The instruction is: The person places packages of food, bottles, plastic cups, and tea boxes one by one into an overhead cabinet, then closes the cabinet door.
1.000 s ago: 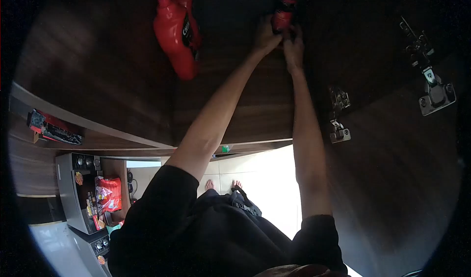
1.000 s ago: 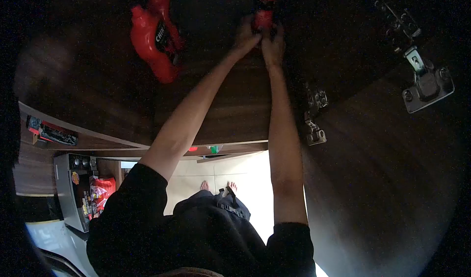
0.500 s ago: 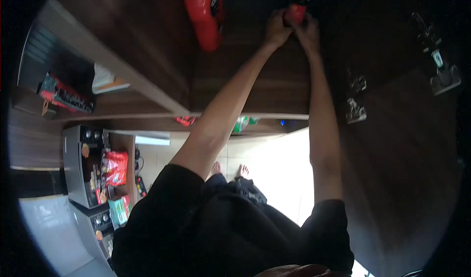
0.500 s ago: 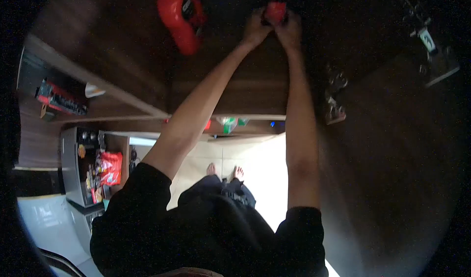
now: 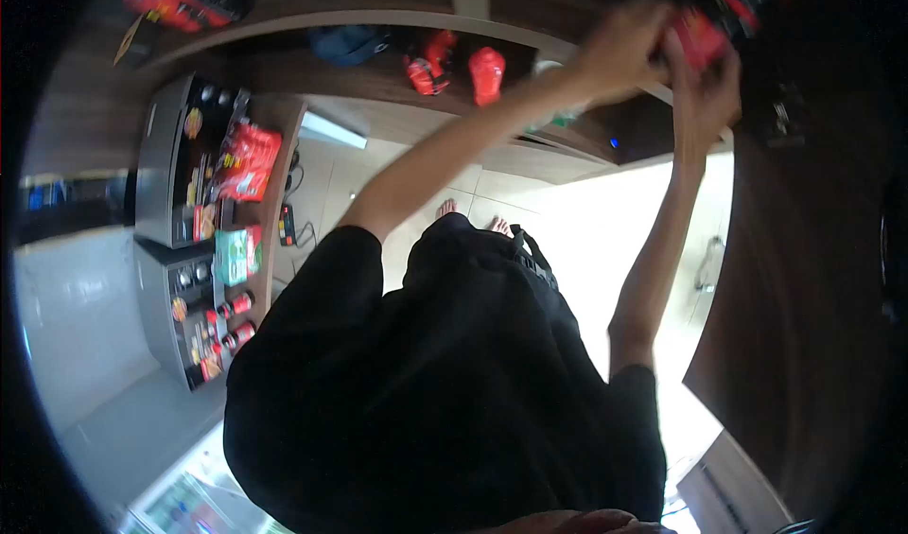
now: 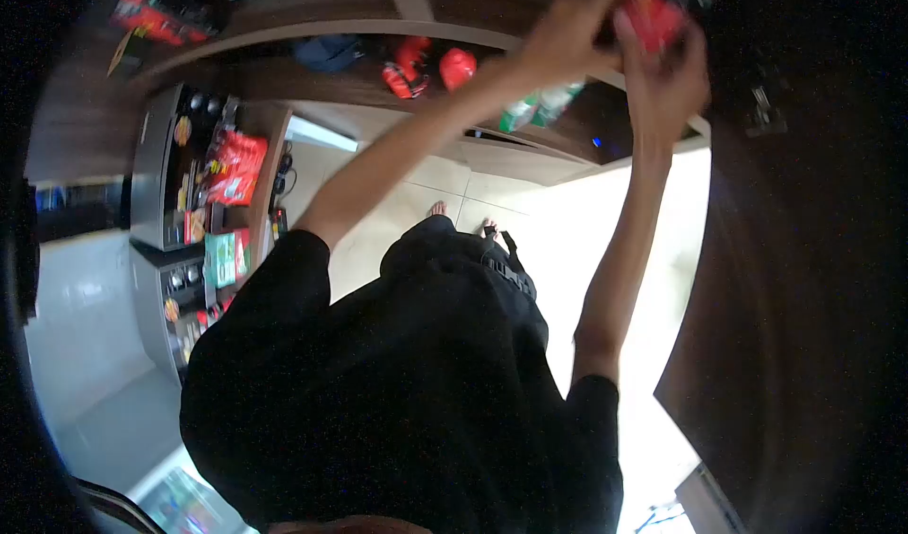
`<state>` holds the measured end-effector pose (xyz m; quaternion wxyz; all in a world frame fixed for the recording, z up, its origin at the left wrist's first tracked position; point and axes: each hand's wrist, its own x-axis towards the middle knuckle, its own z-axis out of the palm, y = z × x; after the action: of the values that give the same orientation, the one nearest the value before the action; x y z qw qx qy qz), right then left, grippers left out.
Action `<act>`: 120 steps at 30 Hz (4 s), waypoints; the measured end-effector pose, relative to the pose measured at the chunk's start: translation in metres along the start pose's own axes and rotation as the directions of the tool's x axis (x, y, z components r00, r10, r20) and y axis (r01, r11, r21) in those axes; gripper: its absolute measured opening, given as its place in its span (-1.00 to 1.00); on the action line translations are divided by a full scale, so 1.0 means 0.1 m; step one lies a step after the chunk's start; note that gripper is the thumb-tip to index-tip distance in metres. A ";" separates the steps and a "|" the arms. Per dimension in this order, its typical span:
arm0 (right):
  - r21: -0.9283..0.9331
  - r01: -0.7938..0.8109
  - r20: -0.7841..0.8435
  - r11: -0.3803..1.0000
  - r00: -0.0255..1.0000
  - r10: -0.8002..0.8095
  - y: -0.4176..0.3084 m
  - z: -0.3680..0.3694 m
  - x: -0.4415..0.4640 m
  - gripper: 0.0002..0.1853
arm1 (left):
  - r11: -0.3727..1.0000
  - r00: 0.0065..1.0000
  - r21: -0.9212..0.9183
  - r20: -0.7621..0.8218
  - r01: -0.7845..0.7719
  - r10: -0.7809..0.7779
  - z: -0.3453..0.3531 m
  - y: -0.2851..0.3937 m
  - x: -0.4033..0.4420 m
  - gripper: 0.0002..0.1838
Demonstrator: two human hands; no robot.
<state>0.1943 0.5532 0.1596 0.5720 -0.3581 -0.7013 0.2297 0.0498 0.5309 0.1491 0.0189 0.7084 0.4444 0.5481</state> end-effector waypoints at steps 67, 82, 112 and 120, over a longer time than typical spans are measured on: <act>0.077 -0.361 0.930 0.929 0.363 0.063 -0.74 0.68 -1.59 -0.50 | 0.979 0.992 -0.201 -0.116 0.032 -0.056 -1.39 0.28 -2.15 -0.74; 0.437 -0.308 0.371 0.845 0.918 0.142 0.45 1.22 0.65 -0.53 | 0.881 0.769 -0.132 -0.442 0.454 -0.462 -0.34 -0.25 0.29 -0.27; 0.083 0.088 0.207 0.993 0.973 -0.103 0.56 1.20 0.81 -0.29 | 0.926 0.799 0.083 -0.539 0.367 -0.268 -0.36 -0.77 0.27 -0.31; 0.324 0.067 0.268 0.944 0.950 -0.159 0.16 0.60 0.32 -0.53 | 0.837 0.842 -0.225 -0.104 0.499 -0.529 -0.58 0.15 -0.02 -0.33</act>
<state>0.1378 0.5931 0.1534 0.5243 -0.1848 -0.7522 0.3537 0.0128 0.4940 0.1786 0.1970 0.5106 0.5643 0.6180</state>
